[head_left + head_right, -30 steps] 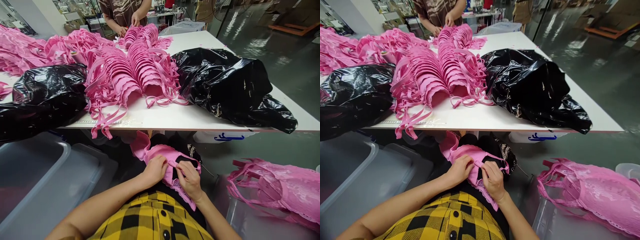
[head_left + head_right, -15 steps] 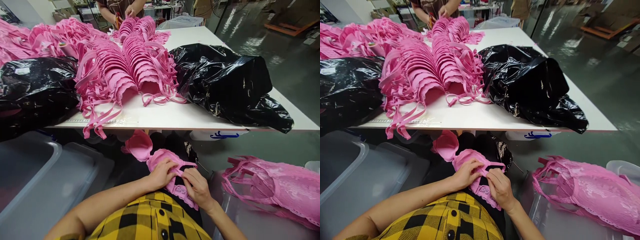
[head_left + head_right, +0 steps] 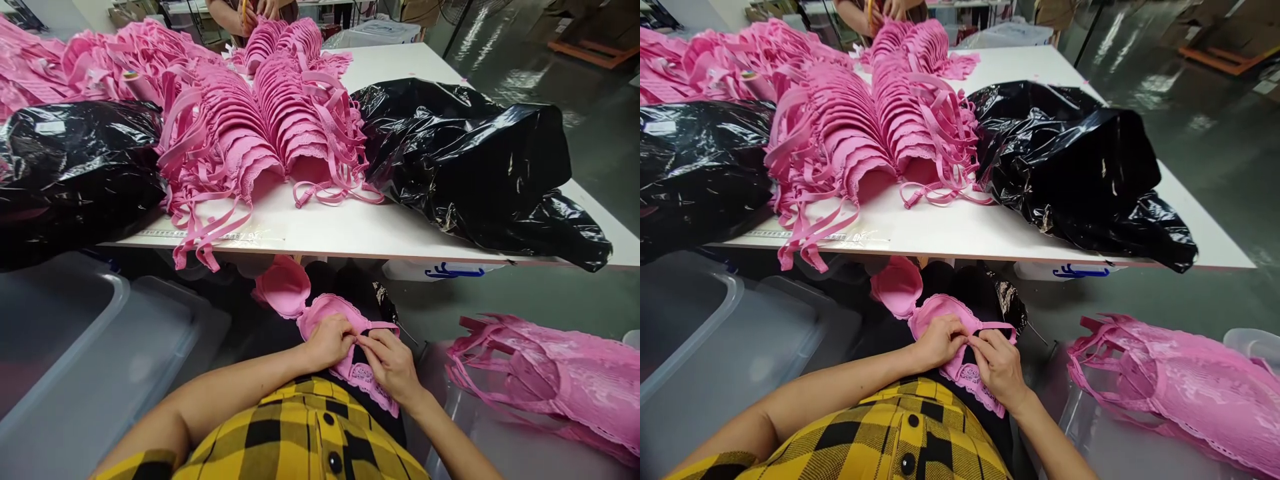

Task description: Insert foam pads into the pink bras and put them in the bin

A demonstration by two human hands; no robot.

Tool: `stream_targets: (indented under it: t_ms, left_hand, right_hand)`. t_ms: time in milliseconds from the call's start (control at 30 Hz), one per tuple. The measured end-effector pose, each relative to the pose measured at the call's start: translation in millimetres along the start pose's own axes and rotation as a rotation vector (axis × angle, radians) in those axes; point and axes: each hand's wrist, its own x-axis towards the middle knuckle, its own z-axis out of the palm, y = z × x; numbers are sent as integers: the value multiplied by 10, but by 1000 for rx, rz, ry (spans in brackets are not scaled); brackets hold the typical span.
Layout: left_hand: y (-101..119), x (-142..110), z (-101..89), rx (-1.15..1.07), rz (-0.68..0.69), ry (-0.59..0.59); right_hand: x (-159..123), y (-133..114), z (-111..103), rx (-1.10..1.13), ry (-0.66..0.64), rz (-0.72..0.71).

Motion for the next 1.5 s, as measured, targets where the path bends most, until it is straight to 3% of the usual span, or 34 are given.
stream_targets:
  t_ms: [200, 467, 633, 833, 967, 1067, 1133, 1200, 1267, 1333, 1500]
  left_hand:
    - [107, -119, -153, 123, -128, -25]
    - [99, -112, -72, 82, -134, -63]
    - [78, -135, -90, 40, -112, -42]
    - [112, -170, -166, -106, 51, 50]
    - [108, -138, -183, -139, 115, 35]
    - [115, -156, -244, -194, 100, 70]
    - [115, -260, -337, -249, 13, 66]
    - [107, -435, -451, -415, -210, -4]
    - [99, -619, -551, -722, -518, -49]
    - [95, -738, -601, -1060, -718, -28]
    - [93, -650, -480, -1517, -788, 109]
  right_hand:
    - [-18, 1, 17, 23, 53, -96]
    - [-17, 19, -27, 42, 34, -176]
    - [35, -5, -48, 89, 28, -112]
    - [111, -128, -3, 129, 108, 23]
    - [141, -202, 27, 214, 76, 64]
    - [174, -216, 83, 211, 161, 130]
    - [190, -213, 131, 209, 190, 148]
    - [196, -210, 165, 219, 193, 157]
    - [200, -209, 175, 243, 191, 167]
    - [215, -215, 164, 271, 187, 174]
    - [289, -259, 96, 284, 173, 179]
